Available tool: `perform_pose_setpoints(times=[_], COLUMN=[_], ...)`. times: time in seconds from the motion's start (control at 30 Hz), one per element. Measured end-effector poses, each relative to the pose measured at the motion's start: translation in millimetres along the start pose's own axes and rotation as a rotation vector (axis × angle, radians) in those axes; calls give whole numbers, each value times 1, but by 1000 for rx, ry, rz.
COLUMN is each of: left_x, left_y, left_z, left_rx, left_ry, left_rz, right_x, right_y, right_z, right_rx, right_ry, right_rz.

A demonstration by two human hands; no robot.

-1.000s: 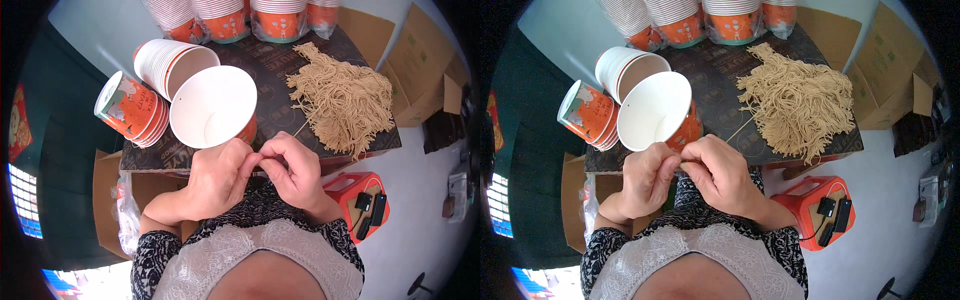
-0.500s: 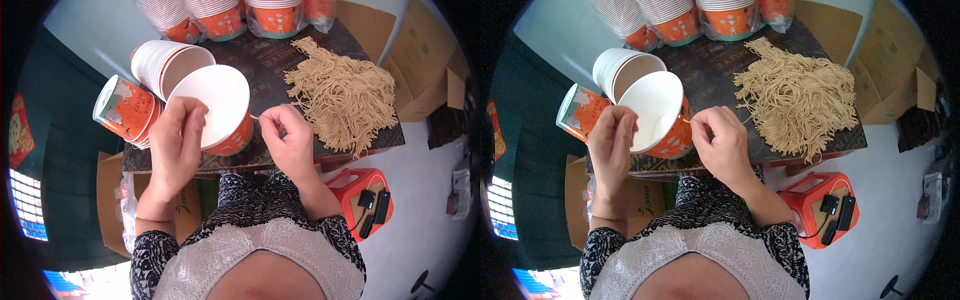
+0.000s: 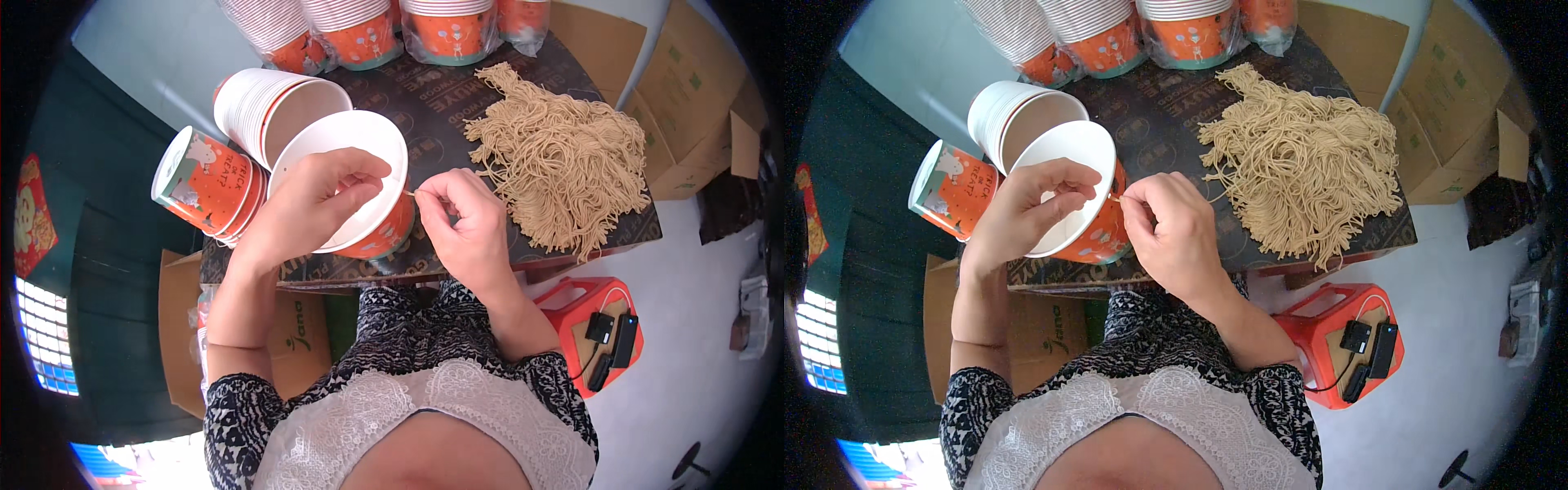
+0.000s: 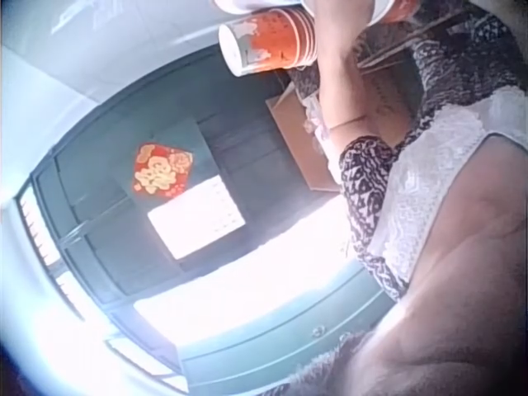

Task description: Attaching rubber bands to the rims of paper cups for packaging.

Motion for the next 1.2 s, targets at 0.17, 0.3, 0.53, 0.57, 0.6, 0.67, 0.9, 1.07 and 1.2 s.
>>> perform_pose_setpoints(times=[0.17,0.3,0.53,0.57,0.6,0.67,0.9,1.07,1.2], left_x=[4,9,12,12,11,10,10,10,8], left_y=[-6,-12,-19,-17,-18,-11,-4,0,-2], left_z=[3,0,-1,1,1,-2,3,-12,-8], left_rx=[29,37,-24,-3,-5,47,97,-76,-282], left_ry=[-98,-107,-24,-37,-39,-35,-105,56,79], left_rz=[-74,-108,-121,-112,-110,-30,64,23,30], right_x=[2,4,2,1,0,-6,-41,-10,6], right_y=[-4,-8,-12,-11,-9,-5,-9,13,17], right_z=[0,-2,-3,-6,-10,-14,-77,-63,-29], right_rx=[25,42,50,34,18,-118,-15,157,497], right_ry=[33,46,43,82,122,103,386,142,-123], right_rz=[2,12,5,1,-4,-118,-333,-125,-12])
Point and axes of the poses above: each hand's wrist, its own x-axis towards the middle knuckle, its own y-axis out of the back of the hand, z = x × y, the point moved 8 cm from there along x, towards the middle knuckle, and after that the axes turned 9 degrees about z, right-handed, at the moved point
